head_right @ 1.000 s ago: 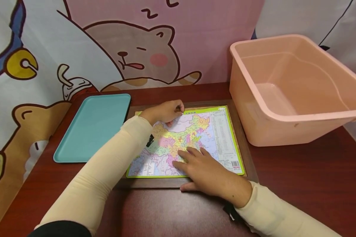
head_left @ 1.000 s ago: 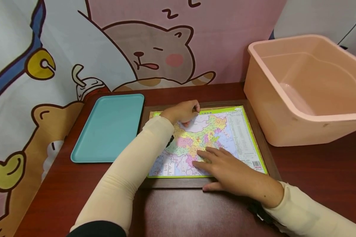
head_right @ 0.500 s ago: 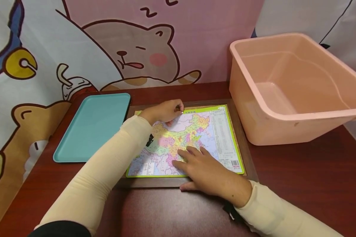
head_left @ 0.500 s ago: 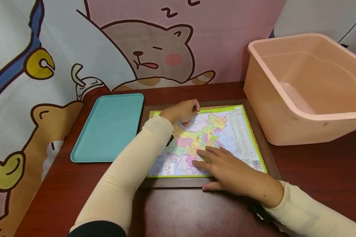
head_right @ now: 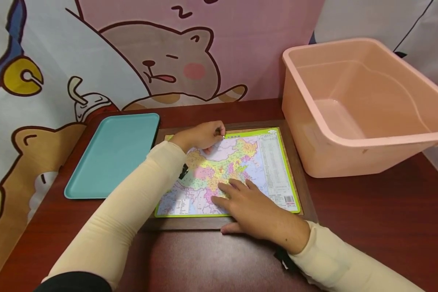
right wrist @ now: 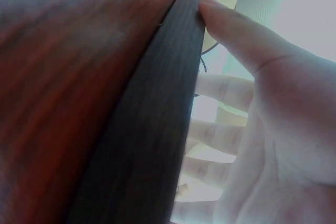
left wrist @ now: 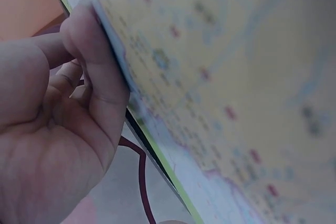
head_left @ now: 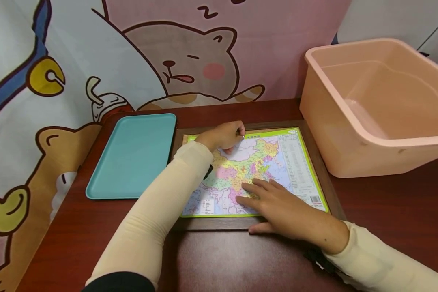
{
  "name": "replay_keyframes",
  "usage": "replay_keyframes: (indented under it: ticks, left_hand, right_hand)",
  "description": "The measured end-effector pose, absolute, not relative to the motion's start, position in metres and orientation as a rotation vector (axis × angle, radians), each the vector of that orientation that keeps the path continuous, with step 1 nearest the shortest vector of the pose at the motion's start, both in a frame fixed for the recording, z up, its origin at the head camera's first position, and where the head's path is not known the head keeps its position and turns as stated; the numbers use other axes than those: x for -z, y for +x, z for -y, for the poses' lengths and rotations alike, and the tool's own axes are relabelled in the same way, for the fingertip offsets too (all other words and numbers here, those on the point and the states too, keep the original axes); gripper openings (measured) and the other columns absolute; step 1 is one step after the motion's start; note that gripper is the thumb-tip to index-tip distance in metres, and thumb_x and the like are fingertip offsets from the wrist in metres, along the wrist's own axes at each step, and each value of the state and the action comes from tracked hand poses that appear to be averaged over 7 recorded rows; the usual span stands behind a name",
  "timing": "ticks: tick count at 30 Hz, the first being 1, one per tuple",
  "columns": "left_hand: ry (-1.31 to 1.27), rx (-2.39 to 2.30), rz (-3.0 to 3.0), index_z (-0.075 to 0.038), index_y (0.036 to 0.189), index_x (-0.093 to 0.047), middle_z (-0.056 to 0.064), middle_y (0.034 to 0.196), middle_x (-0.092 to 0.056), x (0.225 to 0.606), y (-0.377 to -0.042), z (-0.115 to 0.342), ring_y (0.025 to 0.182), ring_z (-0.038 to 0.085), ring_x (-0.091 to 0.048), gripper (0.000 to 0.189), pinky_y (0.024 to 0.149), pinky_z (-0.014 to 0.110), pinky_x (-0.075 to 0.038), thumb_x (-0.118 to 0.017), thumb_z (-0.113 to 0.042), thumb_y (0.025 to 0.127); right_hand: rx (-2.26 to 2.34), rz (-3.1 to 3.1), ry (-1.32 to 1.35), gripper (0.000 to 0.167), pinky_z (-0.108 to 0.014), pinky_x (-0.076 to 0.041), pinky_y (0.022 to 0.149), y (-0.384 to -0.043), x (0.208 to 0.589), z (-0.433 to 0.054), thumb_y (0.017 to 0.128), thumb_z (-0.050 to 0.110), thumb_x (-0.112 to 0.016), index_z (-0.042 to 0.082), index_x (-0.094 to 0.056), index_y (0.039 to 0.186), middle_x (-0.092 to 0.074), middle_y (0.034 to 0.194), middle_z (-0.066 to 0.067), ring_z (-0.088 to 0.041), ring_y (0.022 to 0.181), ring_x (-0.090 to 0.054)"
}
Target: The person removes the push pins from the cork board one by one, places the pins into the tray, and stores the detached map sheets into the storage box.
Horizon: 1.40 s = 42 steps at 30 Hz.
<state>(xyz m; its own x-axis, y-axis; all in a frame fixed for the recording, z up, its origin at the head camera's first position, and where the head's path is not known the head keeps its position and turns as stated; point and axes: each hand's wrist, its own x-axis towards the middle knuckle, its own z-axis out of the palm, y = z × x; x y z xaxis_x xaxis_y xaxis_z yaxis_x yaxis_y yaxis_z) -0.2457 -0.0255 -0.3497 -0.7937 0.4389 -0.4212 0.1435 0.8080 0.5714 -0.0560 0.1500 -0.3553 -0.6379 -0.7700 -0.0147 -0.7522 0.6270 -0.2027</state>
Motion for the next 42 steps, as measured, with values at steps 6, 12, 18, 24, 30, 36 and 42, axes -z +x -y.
replay_keyframes:
  ticks: [6, 12, 18, 24, 30, 36, 42]
  left_hand:
    - [0.438, -0.725, -2.414, -0.015, 0.113, -0.048, 0.009, 0.094, -0.052, 0.3494, -0.246, 0.026, 0.061, 0.017, -0.052, 0.008, 0.058, 0.026, -0.052, -0.047, -0.021, 0.107]
    - [0.441, -0.722, -2.437, -0.015, 0.112, -0.048, 0.008, 0.097, -0.052, 0.3491, -0.2463, 0.0267, 0.059, 0.016, -0.051, 0.008, 0.057, 0.026, -0.051, -0.047, -0.021, 0.107]
    - [0.437, -0.717, -2.433, -0.016, 0.113, -0.048, 0.009, 0.096, -0.053, 0.3499, -0.2466, 0.0272, 0.06, 0.016, -0.052, 0.009, 0.058, 0.026, -0.051, -0.048, -0.022, 0.107]
    - [0.434, -0.706, -2.448, -0.017, 0.113, -0.047, 0.008, 0.095, -0.052, 0.3492, -0.2474, 0.0276, 0.059, 0.015, -0.052, 0.009, 0.059, 0.026, -0.051, -0.048, -0.024, 0.107]
    - [0.42, -0.728, -2.444, -0.016, 0.113, -0.048, 0.008, 0.093, -0.052, 0.3493, -0.2477, 0.0271, 0.058, 0.015, -0.051, 0.009, 0.058, 0.026, -0.052, -0.048, -0.023, 0.107]
    - [0.417, -0.72, -2.436, -0.016, 0.113, -0.048, 0.008, 0.093, -0.052, 0.3508, -0.2478, 0.027, 0.058, 0.015, -0.051, 0.01, 0.058, 0.026, -0.052, -0.047, -0.023, 0.107]
    - [0.41, -0.708, -2.441, -0.017, 0.114, -0.048, 0.009, 0.091, -0.053, 0.3508, -0.2477, 0.0263, 0.059, 0.016, -0.052, 0.01, 0.058, 0.026, -0.052, -0.047, -0.024, 0.107]
  right_hand:
    - [0.27, -2.733, -1.285, 0.069, -0.065, -0.04, 0.106, -0.0557, 0.3552, -0.1505, 0.083, 0.054, -0.075, 0.016, -0.06, 0.139, -0.05, 0.149, -0.016, -0.043, 0.138, -0.045]
    - [0.269, -2.737, -1.288, 0.069, -0.065, -0.039, 0.107, -0.0566, 0.3549, -0.1503, 0.083, 0.054, -0.075, 0.017, -0.06, 0.139, -0.05, 0.149, -0.016, -0.042, 0.138, -0.044]
    - [0.263, -2.738, -1.287, 0.07, -0.066, -0.039, 0.106, -0.0566, 0.3548, -0.1499, 0.083, 0.054, -0.075, 0.016, -0.06, 0.139, -0.05, 0.149, -0.016, -0.043, 0.138, -0.045]
    - [0.259, -2.745, -1.294, 0.07, -0.065, -0.04, 0.107, -0.0574, 0.3541, -0.1493, 0.083, 0.055, -0.075, 0.016, -0.06, 0.139, -0.05, 0.149, -0.016, -0.042, 0.138, -0.044]
    - [0.254, -2.746, -1.294, 0.07, -0.065, -0.04, 0.106, -0.0575, 0.3544, -0.1491, 0.083, 0.055, -0.075, 0.016, -0.06, 0.139, -0.05, 0.149, -0.016, -0.042, 0.138, -0.045]
    - [0.256, -2.748, -1.296, 0.07, -0.065, -0.041, 0.105, -0.0573, 0.3556, -0.1489, 0.082, 0.055, -0.076, 0.016, -0.06, 0.139, -0.051, 0.148, -0.016, -0.042, 0.138, -0.045]
    - [0.259, -2.753, -1.3, 0.07, -0.065, -0.041, 0.105, -0.0572, 0.356, -0.1492, 0.082, 0.054, -0.076, 0.016, -0.06, 0.139, -0.051, 0.148, -0.016, -0.042, 0.138, -0.045]
